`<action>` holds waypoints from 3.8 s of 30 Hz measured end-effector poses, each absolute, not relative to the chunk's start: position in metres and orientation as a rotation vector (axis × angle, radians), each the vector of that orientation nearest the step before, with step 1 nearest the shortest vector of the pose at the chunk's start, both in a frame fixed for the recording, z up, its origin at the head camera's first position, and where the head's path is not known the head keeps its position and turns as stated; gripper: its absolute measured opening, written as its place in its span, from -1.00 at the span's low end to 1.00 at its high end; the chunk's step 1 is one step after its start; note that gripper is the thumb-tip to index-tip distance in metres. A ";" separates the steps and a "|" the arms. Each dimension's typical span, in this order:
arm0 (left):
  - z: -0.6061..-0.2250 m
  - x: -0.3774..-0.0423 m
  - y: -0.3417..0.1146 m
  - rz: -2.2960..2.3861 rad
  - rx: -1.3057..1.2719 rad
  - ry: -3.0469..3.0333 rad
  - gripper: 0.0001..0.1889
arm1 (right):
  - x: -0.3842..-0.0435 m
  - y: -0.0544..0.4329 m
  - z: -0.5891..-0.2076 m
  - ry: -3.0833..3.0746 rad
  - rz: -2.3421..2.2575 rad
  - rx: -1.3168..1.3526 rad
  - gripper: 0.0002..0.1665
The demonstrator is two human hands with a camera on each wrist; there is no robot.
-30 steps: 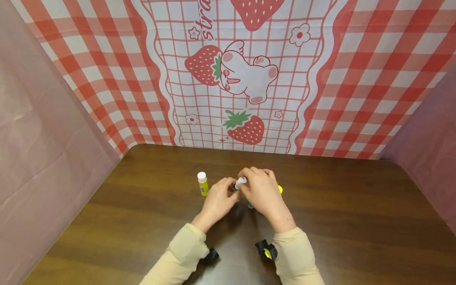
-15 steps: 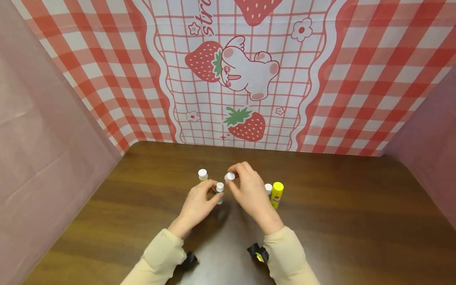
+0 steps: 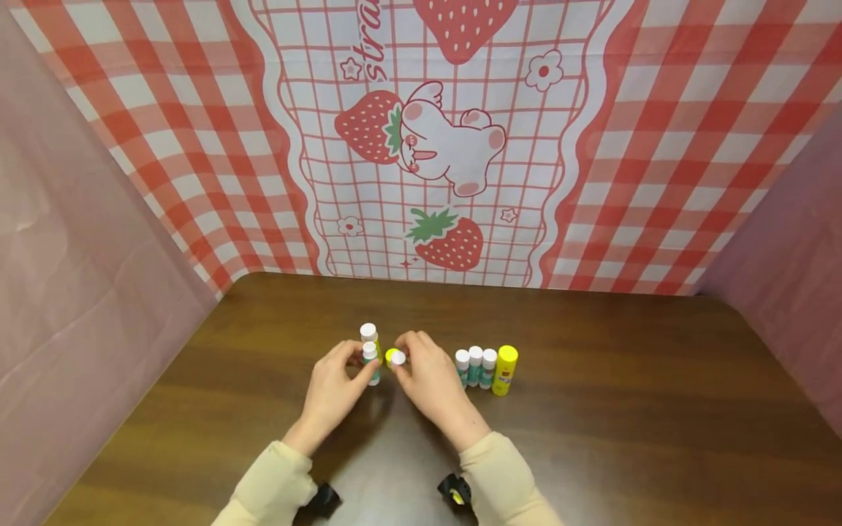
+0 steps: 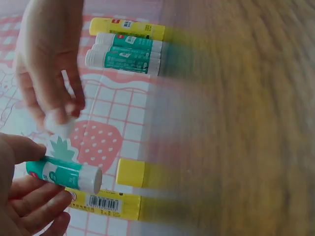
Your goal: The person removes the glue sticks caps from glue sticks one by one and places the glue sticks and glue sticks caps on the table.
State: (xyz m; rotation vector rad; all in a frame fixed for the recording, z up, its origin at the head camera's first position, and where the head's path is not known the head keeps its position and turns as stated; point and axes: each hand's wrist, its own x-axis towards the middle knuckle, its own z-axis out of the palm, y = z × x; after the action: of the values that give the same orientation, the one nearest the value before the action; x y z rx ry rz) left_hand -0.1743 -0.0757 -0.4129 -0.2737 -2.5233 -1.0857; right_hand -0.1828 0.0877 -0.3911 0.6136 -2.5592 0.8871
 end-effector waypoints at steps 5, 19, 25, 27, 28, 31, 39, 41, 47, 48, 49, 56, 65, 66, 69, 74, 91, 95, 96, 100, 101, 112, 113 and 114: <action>-0.417 -0.175 -0.078 -1.188 -0.285 -2.543 -0.81 | -0.185 0.086 -0.404 -2.626 0.928 0.558 -0.72; -0.428 -0.176 -0.082 -1.199 -0.329 -2.641 -0.81 | -0.192 0.084 -0.430 -2.708 1.165 0.493 -0.74; -0.434 -0.178 -0.082 -1.150 -0.341 -2.648 -0.80 | -0.193 0.081 -0.445 -2.699 1.118 0.545 -0.79; -0.437 -0.179 -0.082 -1.130 -0.348 -2.653 -0.80 | -0.193 0.080 -0.449 -2.680 1.109 0.562 -0.78; -0.438 -0.180 -0.081 -1.124 -0.350 -2.656 -0.79 | -0.193 0.080 -0.450 -2.671 1.115 0.561 -0.77; -0.442 -0.181 -0.080 -1.136 -0.350 -2.659 -0.79 | -0.194 0.079 -0.454 -2.640 1.130 0.557 -0.74; -0.444 -0.183 -0.079 -1.207 -0.340 -2.619 -0.79 | -0.196 0.079 -0.453 -2.652 1.091 0.541 -0.76; -0.445 -0.185 -0.080 -1.224 -0.336 -2.609 -0.79 | -0.196 0.079 -0.453 -2.645 1.083 0.551 -0.76; -0.447 -0.187 -0.078 -1.262 -0.339 -2.594 -0.78 | -0.197 0.081 -0.453 -2.639 1.086 0.550 -0.68; -0.446 -0.187 -0.078 -1.265 -0.341 -2.591 -0.78 | -0.197 0.081 -0.453 -2.638 1.088 0.550 -0.66; -0.446 -0.187 -0.078 -1.267 -0.342 -2.590 -0.78 | -0.197 0.082 -0.452 -2.639 1.089 0.550 -0.65; -0.441 -0.186 -0.076 -1.269 -0.317 -2.600 -0.76 | -0.197 0.083 -0.442 -2.648 1.084 0.558 -0.58; -0.423 -0.183 -0.074 -1.171 -0.336 -2.481 -0.72 | -0.185 0.093 -0.412 -2.608 1.023 0.548 -0.73; -0.420 -0.182 -0.074 -1.158 -0.341 -2.467 -0.72 | -0.183 0.095 -0.408 -2.595 1.003 0.572 -0.75; -0.413 -0.179 -0.071 -1.079 -0.377 -2.441 -0.71 | -0.180 0.104 -0.398 -2.539 0.865 0.669 -0.77; -0.402 -0.174 -0.060 -0.797 -0.551 -2.345 -0.70 | -0.181 0.127 -0.384 -2.405 0.493 0.777 -0.74; -0.390 -0.172 -0.008 -0.908 -0.775 -2.561 -0.55 | -0.181 0.172 -0.371 -2.598 0.379 0.740 -0.62; -0.393 -0.173 0.000 -0.965 -0.768 -2.682 -0.46 | -0.180 0.172 -0.372 -2.641 0.373 0.749 -0.65; -0.395 -0.173 0.002 -0.990 -0.764 -2.703 -0.45 | -0.179 0.172 -0.372 -2.649 0.369 0.751 -0.66; -0.404 -0.171 0.007 -1.087 -0.723 -2.721 -0.45 | -0.180 0.172 -0.375 -2.654 0.363 0.760 -0.70; -0.405 -0.170 0.008 -1.103 -0.713 -2.714 -0.46 | -0.180 0.172 -0.375 -2.648 0.364 0.762 -0.70; -0.413 -0.170 0.011 -1.061 -0.659 -2.757 -0.56 | -0.180 0.165 -0.381 -2.599 0.354 0.780 -0.69; -0.414 -0.170 0.012 -1.054 -0.657 -2.751 -0.58 | -0.180 0.165 -0.380 -2.590 0.354 0.782 -0.70; -0.414 -0.170 0.012 -1.052 -0.655 -2.744 -0.59 | -0.180 0.164 -0.380 -2.579 0.359 0.784 -0.70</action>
State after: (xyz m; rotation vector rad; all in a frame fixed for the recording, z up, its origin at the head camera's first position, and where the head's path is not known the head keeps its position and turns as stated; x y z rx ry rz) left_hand -0.1697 0.0120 -0.4141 -0.6553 -2.7437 -1.0523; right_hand -0.1798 0.1641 -0.3797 0.7840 -2.5791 0.3586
